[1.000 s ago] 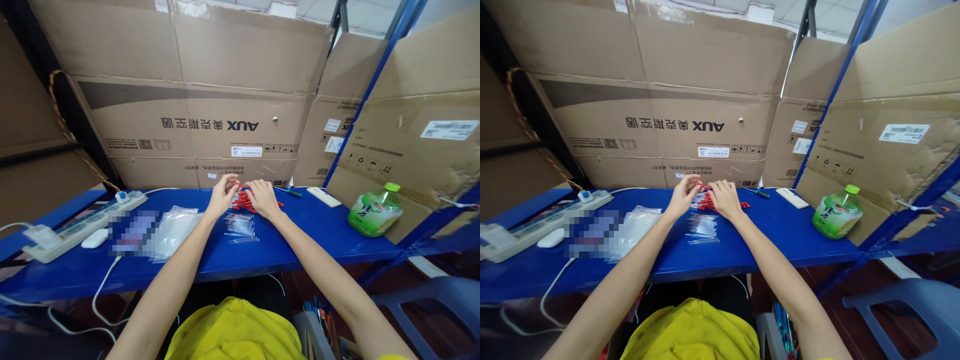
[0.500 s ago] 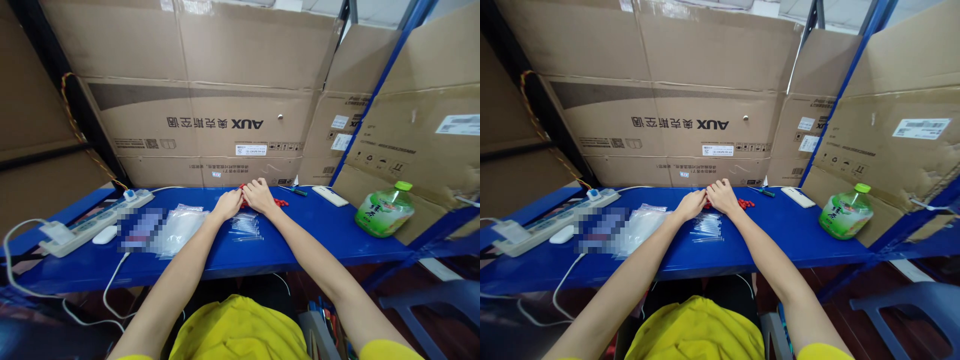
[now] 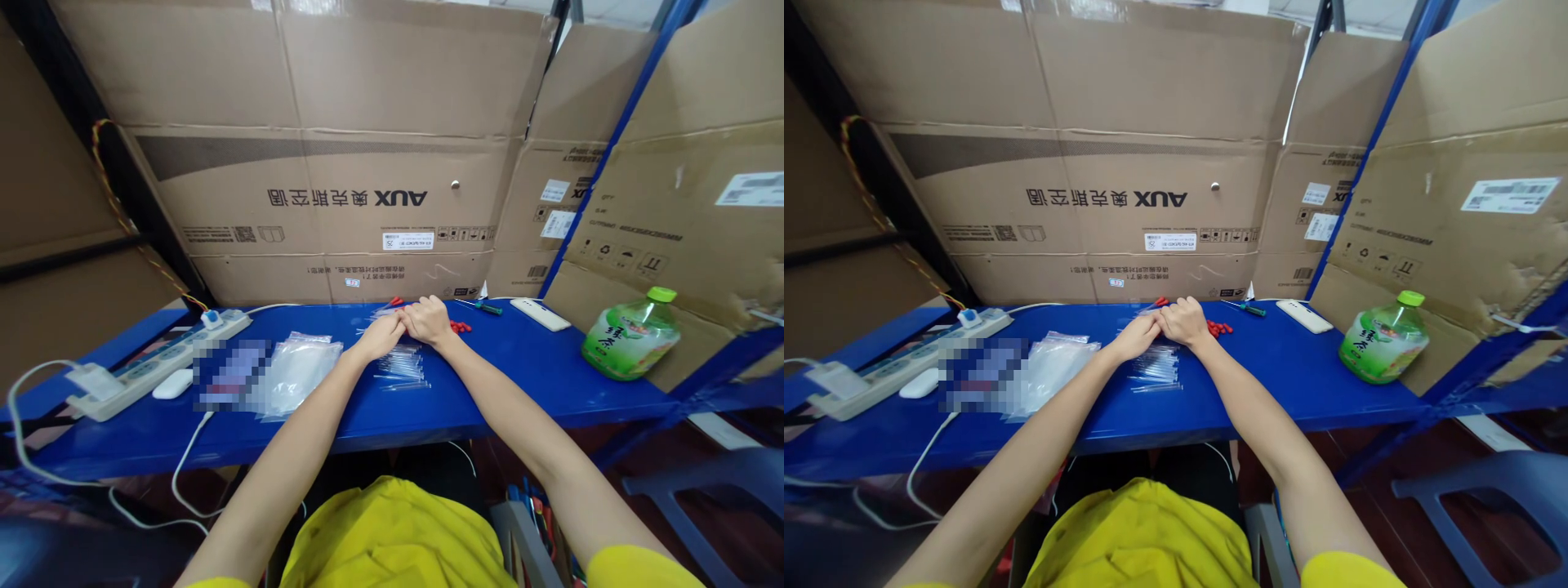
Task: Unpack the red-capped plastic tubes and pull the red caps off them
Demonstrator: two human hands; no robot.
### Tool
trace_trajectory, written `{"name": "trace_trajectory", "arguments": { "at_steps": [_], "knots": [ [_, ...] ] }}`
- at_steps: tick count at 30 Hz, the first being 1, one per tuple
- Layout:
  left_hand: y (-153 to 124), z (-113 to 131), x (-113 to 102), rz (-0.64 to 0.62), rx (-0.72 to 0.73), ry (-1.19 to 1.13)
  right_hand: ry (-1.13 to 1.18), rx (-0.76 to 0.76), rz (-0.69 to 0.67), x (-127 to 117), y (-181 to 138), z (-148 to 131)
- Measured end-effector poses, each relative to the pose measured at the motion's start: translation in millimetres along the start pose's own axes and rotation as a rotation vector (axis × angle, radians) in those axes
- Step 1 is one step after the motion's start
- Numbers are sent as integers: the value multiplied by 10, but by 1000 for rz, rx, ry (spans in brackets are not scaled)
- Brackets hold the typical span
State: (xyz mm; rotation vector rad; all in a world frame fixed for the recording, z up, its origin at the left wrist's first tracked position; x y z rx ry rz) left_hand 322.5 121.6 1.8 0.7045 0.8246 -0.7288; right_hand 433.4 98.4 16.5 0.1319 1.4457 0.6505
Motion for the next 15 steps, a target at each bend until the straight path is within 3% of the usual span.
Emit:
{"name": "trace_trajectory", "arguments": {
  "at_steps": [4, 10, 15],
  "knots": [
    [52, -26, -2, 31, 11, -154, 0, 32, 0, 2, 10, 15],
    [33, 0, -80, 54, -2, -150, 39, 65, 2, -1, 34, -19],
    [22, -14, -71, 47, -49, -349, 7, 42, 55, -16, 34, -41]
  ]
}}
Point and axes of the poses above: each hand's wrist, its own y-axis towards the middle knuckle, its own x-axis out of the palm, z = x × y, the point moved 6 cm from there along y, towards the middle knuckle, and after that the axes turned 11 degrees about -z, right-handed, at the moved point
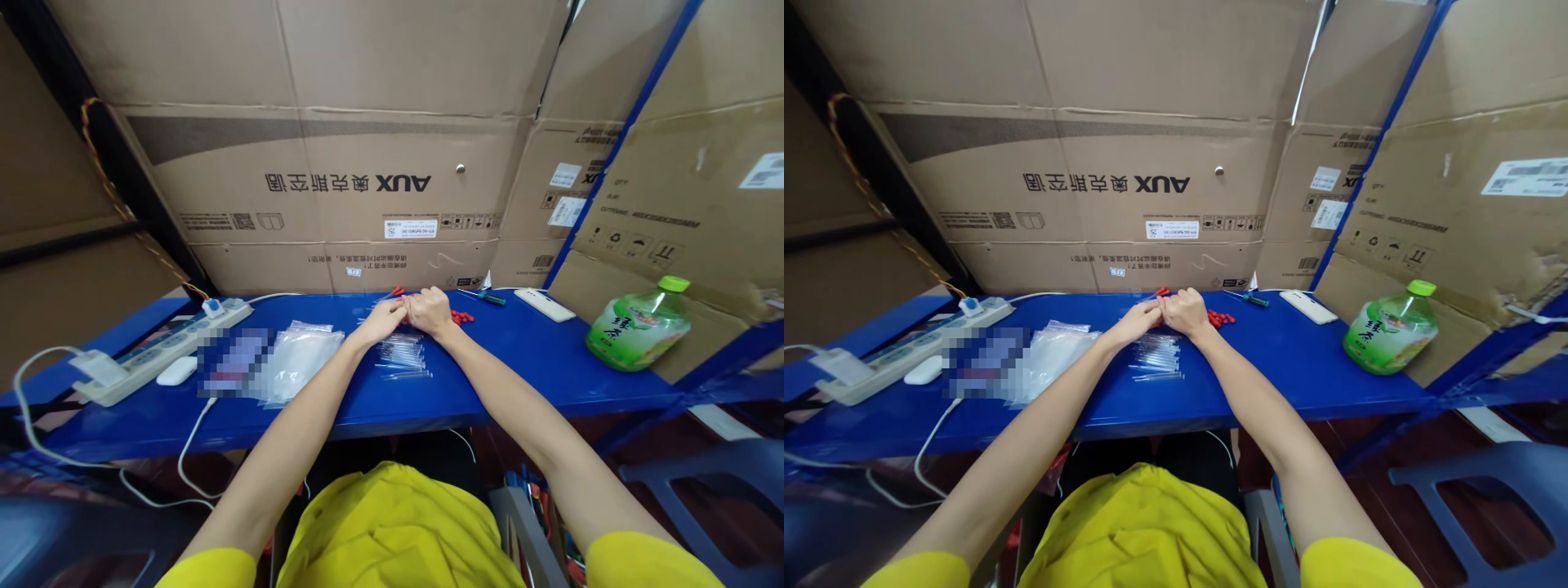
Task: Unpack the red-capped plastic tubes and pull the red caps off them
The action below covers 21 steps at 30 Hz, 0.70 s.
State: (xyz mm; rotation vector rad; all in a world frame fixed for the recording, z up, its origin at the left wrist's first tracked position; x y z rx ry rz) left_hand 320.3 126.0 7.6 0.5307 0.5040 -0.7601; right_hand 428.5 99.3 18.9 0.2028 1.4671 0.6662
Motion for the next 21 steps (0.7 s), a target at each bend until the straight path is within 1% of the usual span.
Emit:
{"name": "trace_trajectory", "arguments": {
  "at_steps": [3, 6, 15, 18, 21],
  "knots": [
    [-3, -26, 12, 0, -63, -98, -64, -20, 52, -15, -2, -18],
    [-13, -23, 7, 7, -114, -101, -102, -32, 82, -17, -5, -35],
    [-20, 14, -30, 10, -185, 22, -108, -17, 106, 2, 3, -43],
    [-28, 30, -41, 31, -239, 95, -109, -1, 93, 9, 8, -36],
    [-48, 105, -47, 49, -244, 190, -104, 21, 62, -4, 10, -15]
  ]
}}
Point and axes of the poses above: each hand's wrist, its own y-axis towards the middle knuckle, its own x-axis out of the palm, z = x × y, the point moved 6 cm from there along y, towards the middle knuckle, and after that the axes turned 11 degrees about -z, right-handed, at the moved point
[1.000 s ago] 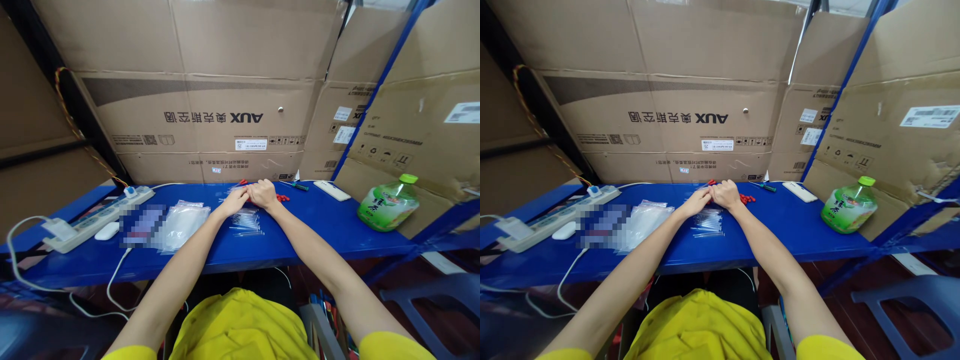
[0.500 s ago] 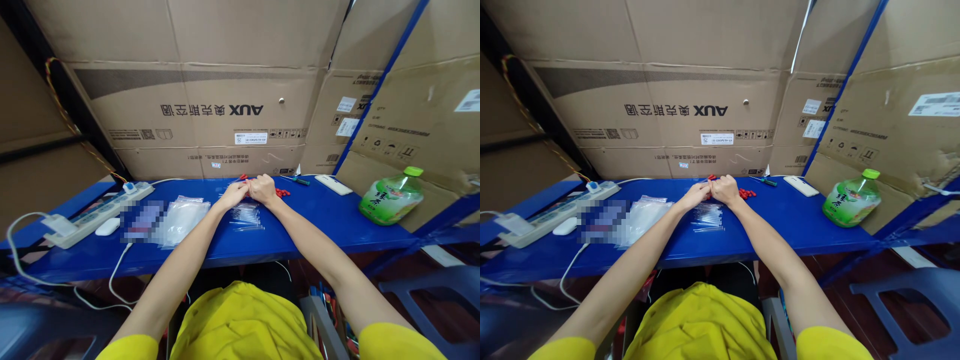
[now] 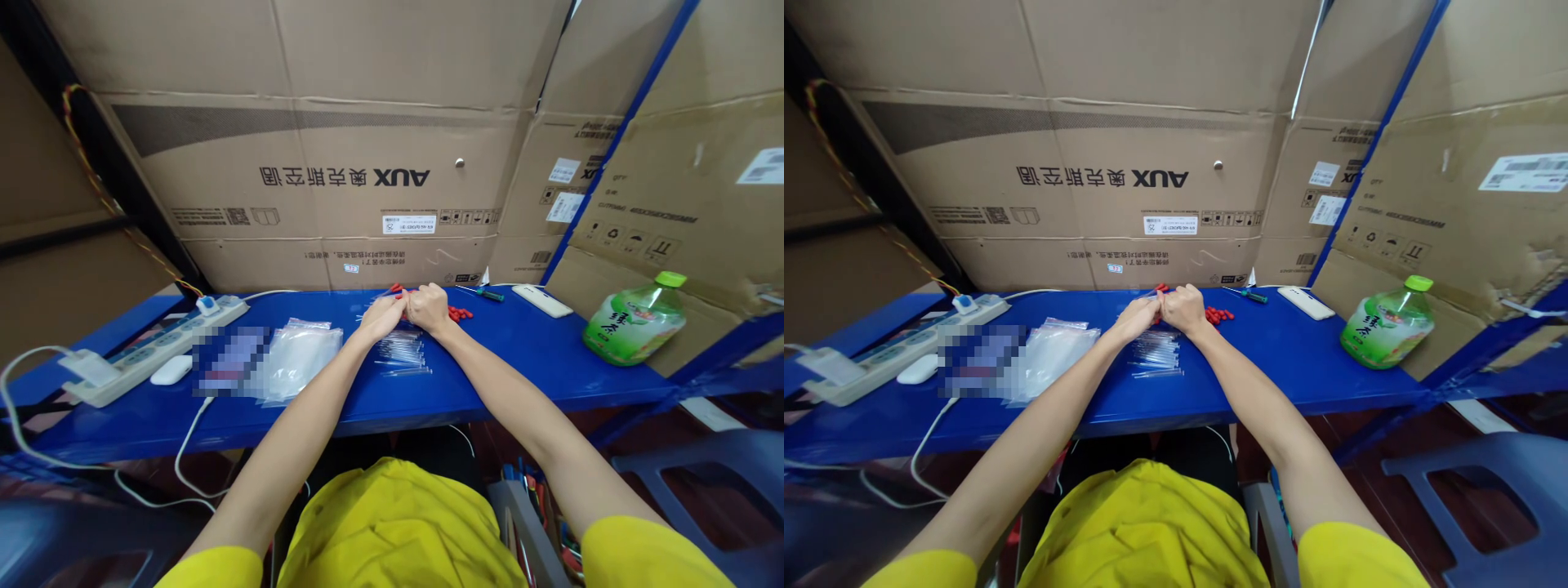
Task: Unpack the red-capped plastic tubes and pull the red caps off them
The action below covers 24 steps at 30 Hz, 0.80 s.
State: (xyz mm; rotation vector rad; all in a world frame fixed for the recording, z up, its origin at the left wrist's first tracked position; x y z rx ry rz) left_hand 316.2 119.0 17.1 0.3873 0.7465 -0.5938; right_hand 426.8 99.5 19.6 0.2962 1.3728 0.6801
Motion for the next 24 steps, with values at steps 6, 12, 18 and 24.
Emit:
{"name": "trace_trajectory", "arguments": {
  "at_steps": [6, 12, 18, 24],
  "knots": [
    [-101, 140, 15, 43, 44, 342, -25, 50, -150, -26, 12, 55],
    [-106, 193, 49, 120, 123, 565, -22, 336, -277, -78, 5, 127],
    [-75, 232, 101, 108, 170, 702, 24, 380, -325, -137, -21, 132],
    [-44, 236, 166, 76, 164, 761, 15, 264, -334, -151, -35, 143]
  ]
}}
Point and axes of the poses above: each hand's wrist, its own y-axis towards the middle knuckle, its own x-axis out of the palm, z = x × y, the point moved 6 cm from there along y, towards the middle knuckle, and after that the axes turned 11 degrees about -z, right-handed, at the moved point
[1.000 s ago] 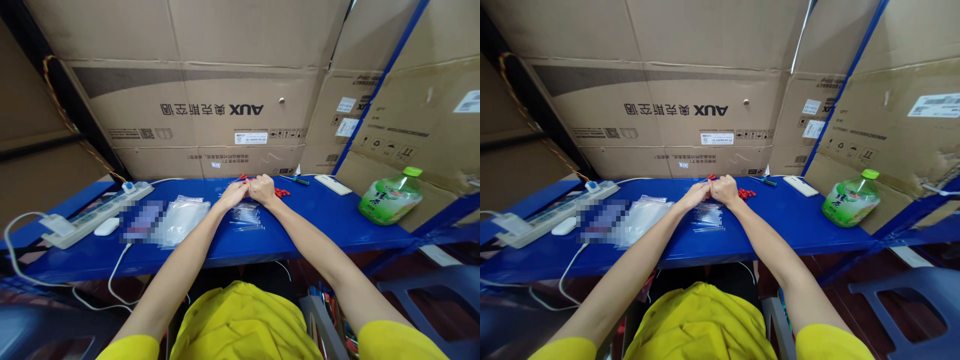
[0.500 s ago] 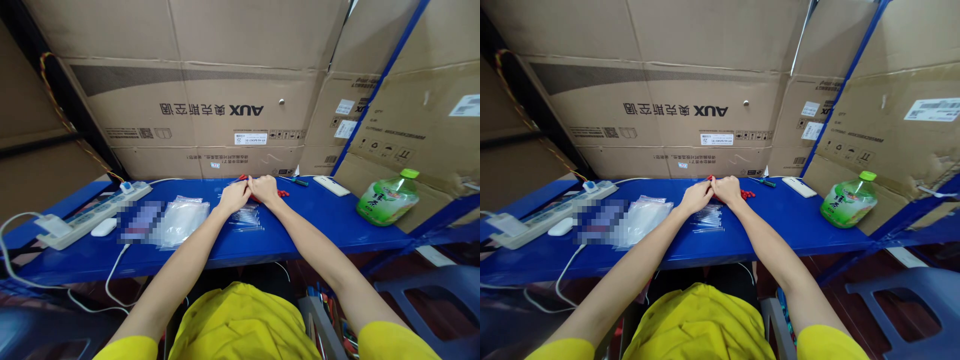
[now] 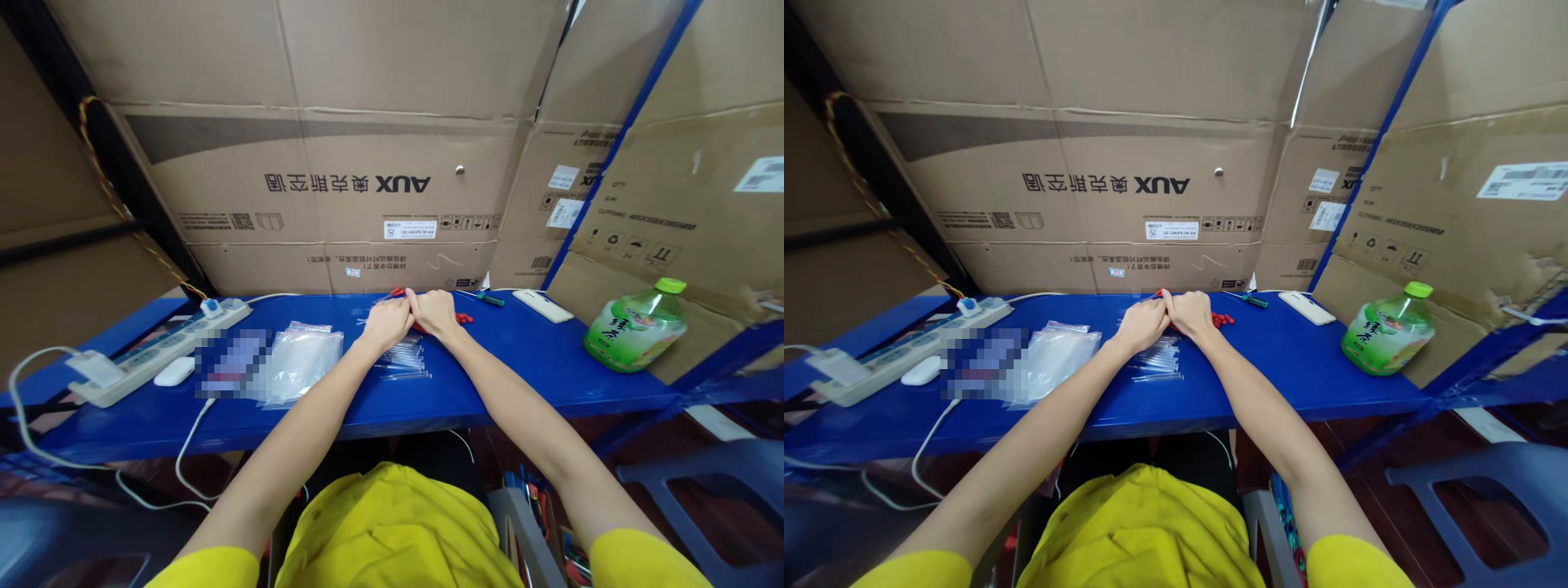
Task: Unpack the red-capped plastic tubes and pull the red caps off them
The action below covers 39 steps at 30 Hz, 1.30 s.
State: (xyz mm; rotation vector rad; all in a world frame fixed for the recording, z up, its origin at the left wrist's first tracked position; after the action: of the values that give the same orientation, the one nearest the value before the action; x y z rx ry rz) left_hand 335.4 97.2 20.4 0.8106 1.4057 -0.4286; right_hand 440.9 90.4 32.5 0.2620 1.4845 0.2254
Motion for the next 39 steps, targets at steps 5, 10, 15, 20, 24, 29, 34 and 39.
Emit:
{"name": "trace_trajectory", "arguments": {
  "at_steps": [5, 10, 15, 20, 24, 29, 34, 39],
  "knots": [
    [-1, -12, -33, 19, 0, -44, 9, -48, 87, -57, -20, 2],
    [0, -29, -5, 31, 14, -59, 6, -15, 114, -12, -18, -1],
    [8, -68, 32, 8, 3, -94, -12, -12, 110, 71, 6, -35],
    [25, -104, 60, -5, 41, -174, -30, -11, 129, 136, 29, -43],
    [43, -108, 68, -1, 11, -282, -54, -49, 173, 160, 39, -40],
    [72, -74, 50, 12, -27, -346, -58, -81, 233, 162, 56, -4],
    [106, -85, 88, 15, -34, -391, -43, -77, 254, 189, 61, 0],
    [144, -107, 128, 19, -21, -448, -25, -62, 270, 212, 66, 0]
  ]
}}
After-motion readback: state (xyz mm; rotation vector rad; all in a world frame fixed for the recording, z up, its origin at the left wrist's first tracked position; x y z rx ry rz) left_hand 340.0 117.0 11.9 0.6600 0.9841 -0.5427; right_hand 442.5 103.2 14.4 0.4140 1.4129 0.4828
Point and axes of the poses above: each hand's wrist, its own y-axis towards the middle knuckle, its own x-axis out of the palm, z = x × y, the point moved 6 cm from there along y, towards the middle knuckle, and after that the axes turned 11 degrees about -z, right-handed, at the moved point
